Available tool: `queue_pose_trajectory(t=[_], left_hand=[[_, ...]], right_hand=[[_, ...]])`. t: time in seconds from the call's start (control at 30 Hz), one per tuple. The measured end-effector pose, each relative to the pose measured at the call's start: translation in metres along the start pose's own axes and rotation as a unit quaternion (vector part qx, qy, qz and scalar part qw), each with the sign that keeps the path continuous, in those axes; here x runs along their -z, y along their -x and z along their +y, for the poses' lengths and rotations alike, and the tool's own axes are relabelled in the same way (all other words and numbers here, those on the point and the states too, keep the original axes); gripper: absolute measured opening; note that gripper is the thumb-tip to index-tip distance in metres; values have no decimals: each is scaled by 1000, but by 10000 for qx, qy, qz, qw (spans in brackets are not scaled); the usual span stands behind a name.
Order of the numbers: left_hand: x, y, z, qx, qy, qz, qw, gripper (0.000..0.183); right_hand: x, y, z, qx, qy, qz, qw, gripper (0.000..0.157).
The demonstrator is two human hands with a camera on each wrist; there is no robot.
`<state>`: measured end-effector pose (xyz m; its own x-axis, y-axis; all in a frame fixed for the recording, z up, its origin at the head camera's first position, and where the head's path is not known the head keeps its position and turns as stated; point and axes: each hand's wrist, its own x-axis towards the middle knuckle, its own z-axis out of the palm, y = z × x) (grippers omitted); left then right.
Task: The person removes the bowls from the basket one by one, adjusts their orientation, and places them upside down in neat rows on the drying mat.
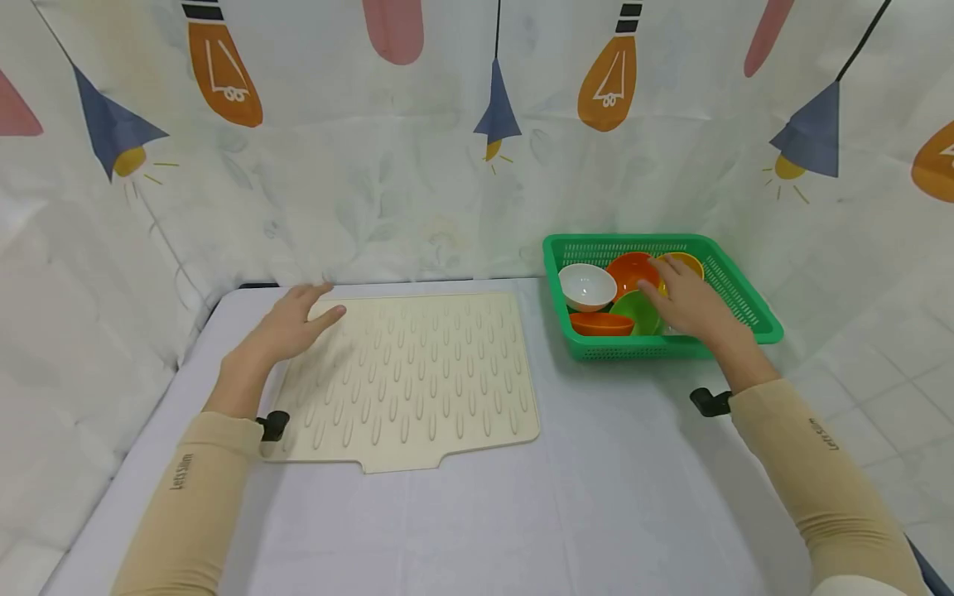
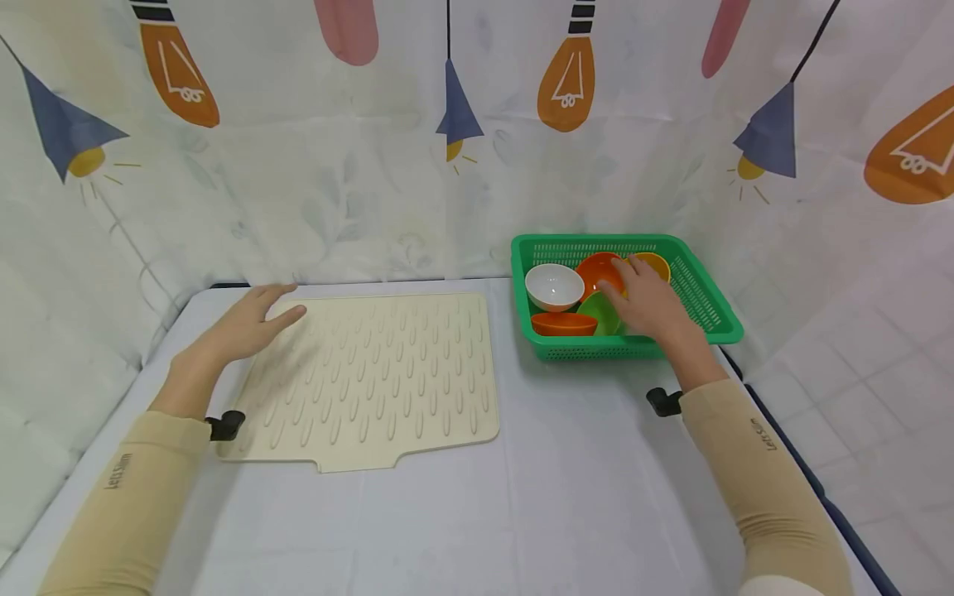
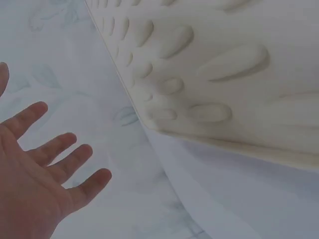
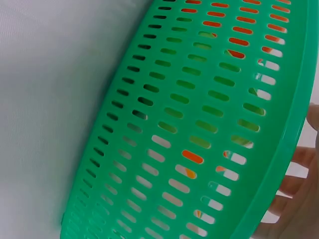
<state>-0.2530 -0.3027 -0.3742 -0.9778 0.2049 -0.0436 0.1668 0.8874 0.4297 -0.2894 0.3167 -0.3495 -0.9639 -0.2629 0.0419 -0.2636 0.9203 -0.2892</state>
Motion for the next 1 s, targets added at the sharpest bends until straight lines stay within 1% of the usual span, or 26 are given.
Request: queue_pose_trajectory(t=[0.1, 0.17, 0.23, 0.37, 0.47, 0.6, 0.67, 0.7, 0.77, 0.83, 1.0], left_hand=[[-2, 2, -4, 12, 521, -26, 9986, 79], [-2, 4, -7, 95, 691, -52, 9975, 78], [-2, 6, -11, 248, 835, -101, 9961, 78], [-1, 12, -21, 688, 1146, -238, 9907, 80], [0, 16, -29, 1029, 1499, -475, 9822, 89], [2, 23, -42, 1420, 1905, -934, 9669, 97], [1, 25, -48, 1601, 2032, -1054, 9602, 97], [0, 26, -50, 1666, 2106, -1058, 9574, 96], [-3, 28, -54, 1732, 2218, -1018, 9542, 94], [-5, 29, -58, 1741, 2385, -992, 9503, 89], [-9, 26, -65, 1570, 2591, -1088, 9468, 70]], right_hand=[[2, 1, 2, -89, -74, 11, 9999, 78], [3, 1, 3, -121, -159, 53, 9998, 76], [4, 1, 5, -118, -289, 126, 9994, 74], [7, 1, 12, -97, -602, 299, 9977, 69], [12, 2, 19, -220, -787, 318, 9961, 71], [19, 5, 28, -491, -1024, 319, 9930, 74], [20, 6, 34, -617, -1104, 414, 9911, 73], [21, 7, 35, -715, -1097, 469, 9903, 74], [23, 9, 39, -878, -1062, 542, 9890, 75], [26, 10, 42, -1040, -975, 494, 9886, 76], [34, 13, 50, -1359, -913, 49, 9865, 83]])
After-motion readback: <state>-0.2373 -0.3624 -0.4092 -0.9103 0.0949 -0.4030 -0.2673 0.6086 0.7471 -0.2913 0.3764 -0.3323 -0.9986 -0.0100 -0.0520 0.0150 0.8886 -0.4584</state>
